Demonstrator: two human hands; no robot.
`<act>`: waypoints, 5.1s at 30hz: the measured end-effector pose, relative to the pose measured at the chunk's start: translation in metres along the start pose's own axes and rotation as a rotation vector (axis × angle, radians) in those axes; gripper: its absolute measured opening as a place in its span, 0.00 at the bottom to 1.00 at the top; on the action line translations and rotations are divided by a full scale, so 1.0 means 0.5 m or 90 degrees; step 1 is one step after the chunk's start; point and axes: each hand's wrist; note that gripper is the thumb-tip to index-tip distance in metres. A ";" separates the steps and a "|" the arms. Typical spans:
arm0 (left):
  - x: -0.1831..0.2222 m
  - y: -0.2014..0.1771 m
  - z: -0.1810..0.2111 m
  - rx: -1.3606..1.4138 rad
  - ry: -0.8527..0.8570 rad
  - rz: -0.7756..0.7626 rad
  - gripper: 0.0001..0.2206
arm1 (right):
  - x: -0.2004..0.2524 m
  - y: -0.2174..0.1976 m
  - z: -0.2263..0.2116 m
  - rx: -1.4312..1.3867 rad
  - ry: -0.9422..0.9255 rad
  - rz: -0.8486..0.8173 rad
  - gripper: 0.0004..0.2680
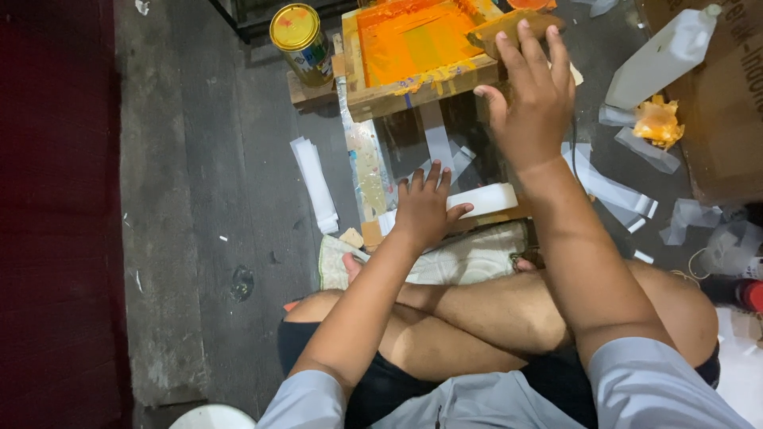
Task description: Screen printing orange ink onto white straps using a manual screen and squeegee.
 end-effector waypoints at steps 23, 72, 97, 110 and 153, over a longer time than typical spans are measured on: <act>0.003 -0.016 -0.001 0.048 -0.040 -0.090 0.38 | 0.014 -0.015 0.002 -0.013 -0.002 0.027 0.22; -0.036 -0.123 -0.073 0.059 -0.202 0.325 0.41 | 0.018 -0.004 0.059 -0.073 -0.055 -0.007 0.27; -0.015 -0.104 -0.129 0.232 -0.306 0.219 0.26 | 0.111 0.064 0.096 0.020 -0.107 -0.240 0.36; -0.009 -0.070 -0.139 0.278 -0.358 0.102 0.24 | 0.142 0.103 0.103 0.030 -0.014 -0.517 0.34; 0.033 -0.258 -0.157 0.436 -0.372 -0.031 0.34 | 0.079 0.086 0.036 0.257 0.074 -0.626 0.19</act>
Point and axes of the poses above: each hand's wrist, its own x-axis away from the middle knuckle, its own y-axis out of the palm, z = x × y, and after that the axes turned 14 degrees about z, right-handed
